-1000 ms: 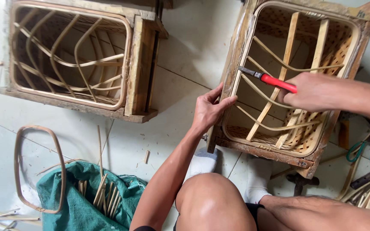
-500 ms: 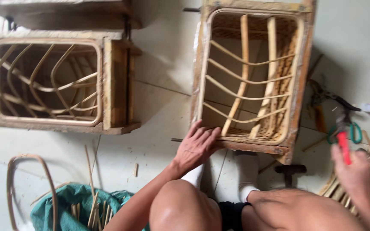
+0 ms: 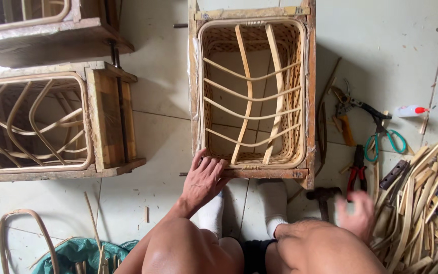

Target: The person assembles a rectangular woven basket by fitting a curved bamboo rim into a wooden mold. They use a hammer to tap the rim into place, pliers to adjust the fit, and apply glue along the rim's edge. The person then uses a knife to trim excess material from the basket's edge.

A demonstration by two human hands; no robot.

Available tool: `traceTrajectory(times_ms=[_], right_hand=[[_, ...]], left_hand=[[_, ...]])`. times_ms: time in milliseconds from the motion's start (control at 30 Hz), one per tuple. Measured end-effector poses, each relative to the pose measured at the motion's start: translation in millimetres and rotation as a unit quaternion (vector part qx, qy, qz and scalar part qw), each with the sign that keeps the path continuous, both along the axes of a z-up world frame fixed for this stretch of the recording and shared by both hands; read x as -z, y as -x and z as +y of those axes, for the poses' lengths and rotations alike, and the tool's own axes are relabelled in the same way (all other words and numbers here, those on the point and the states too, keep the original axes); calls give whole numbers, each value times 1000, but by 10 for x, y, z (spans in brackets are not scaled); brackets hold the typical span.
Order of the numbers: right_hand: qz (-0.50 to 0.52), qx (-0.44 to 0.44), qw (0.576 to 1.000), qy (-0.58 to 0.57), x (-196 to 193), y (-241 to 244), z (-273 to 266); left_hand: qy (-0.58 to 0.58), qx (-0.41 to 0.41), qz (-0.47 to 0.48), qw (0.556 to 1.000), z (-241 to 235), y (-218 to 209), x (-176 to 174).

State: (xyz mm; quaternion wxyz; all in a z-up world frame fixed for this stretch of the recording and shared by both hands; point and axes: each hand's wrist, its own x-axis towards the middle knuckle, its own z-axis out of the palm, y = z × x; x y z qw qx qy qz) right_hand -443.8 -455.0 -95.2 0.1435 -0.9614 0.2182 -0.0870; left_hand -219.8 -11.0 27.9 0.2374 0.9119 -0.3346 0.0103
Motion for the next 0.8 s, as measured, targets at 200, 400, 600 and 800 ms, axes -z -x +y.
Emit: traceTrajectory(times_ms=[200,400,600,800], right_hand=[[76,64,994,-44,98,320,251],[121,113,982,-94,221,447,308],[102,168,962,-191,-147,285,-160],[40,60,948,-311,-1017,-1031,-303]], left_hand=[[8,-4,-4,1000,7,6,-6],[36,-10,-3,999,56,6,19],[30,-8,15,999,155,86,-35],[184,-85,-8,979,182,-115,-183]])
